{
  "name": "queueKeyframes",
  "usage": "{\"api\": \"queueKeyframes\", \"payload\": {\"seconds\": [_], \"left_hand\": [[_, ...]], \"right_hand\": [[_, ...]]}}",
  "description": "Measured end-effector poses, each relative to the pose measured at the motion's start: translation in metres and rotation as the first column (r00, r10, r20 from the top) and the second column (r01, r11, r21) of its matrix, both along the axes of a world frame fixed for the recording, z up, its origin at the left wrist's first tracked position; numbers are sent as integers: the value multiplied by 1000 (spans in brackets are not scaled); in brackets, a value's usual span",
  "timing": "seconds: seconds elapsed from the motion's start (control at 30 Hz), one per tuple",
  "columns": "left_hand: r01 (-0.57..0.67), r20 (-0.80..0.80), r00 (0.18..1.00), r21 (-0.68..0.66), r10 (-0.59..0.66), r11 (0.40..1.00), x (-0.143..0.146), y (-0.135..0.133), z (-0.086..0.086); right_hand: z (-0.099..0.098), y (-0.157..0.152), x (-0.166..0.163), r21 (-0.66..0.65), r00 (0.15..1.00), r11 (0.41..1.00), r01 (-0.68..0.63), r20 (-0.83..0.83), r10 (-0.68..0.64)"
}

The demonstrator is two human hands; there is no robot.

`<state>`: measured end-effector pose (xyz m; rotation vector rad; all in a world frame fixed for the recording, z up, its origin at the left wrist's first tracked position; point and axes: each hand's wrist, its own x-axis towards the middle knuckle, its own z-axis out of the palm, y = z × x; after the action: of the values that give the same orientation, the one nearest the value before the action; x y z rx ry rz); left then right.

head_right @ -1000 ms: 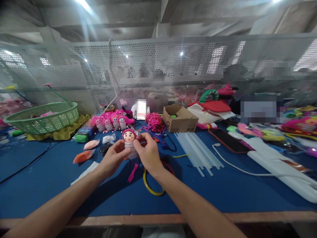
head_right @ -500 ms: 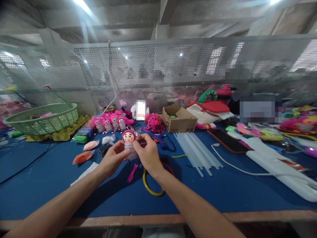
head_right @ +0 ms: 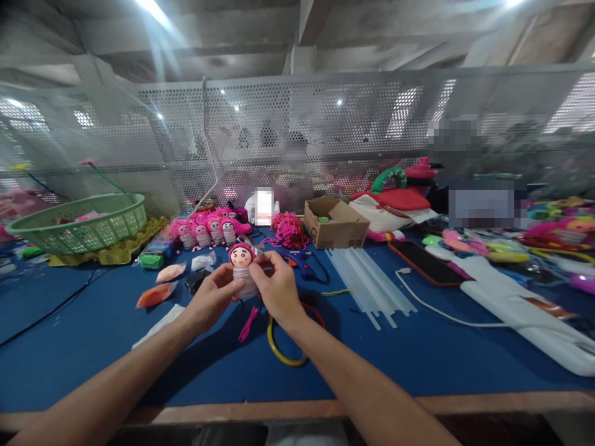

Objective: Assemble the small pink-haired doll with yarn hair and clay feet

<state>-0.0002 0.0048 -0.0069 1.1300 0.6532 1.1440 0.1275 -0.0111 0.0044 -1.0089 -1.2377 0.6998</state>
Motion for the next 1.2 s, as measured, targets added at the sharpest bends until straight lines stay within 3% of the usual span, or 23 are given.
{"api": "queueKeyframes", "payload": {"seconds": [0.5, 1.2], "left_hand": [[40, 25, 999, 2, -40, 999, -2, 1, -3], [35, 12, 999, 12, -35, 999, -2, 0, -1]], "right_hand": [[-6, 2, 2, 1, 996, 998, -69, -50, 69], [-4, 0, 1, 23, 999, 999, -25, -29, 26]]}}
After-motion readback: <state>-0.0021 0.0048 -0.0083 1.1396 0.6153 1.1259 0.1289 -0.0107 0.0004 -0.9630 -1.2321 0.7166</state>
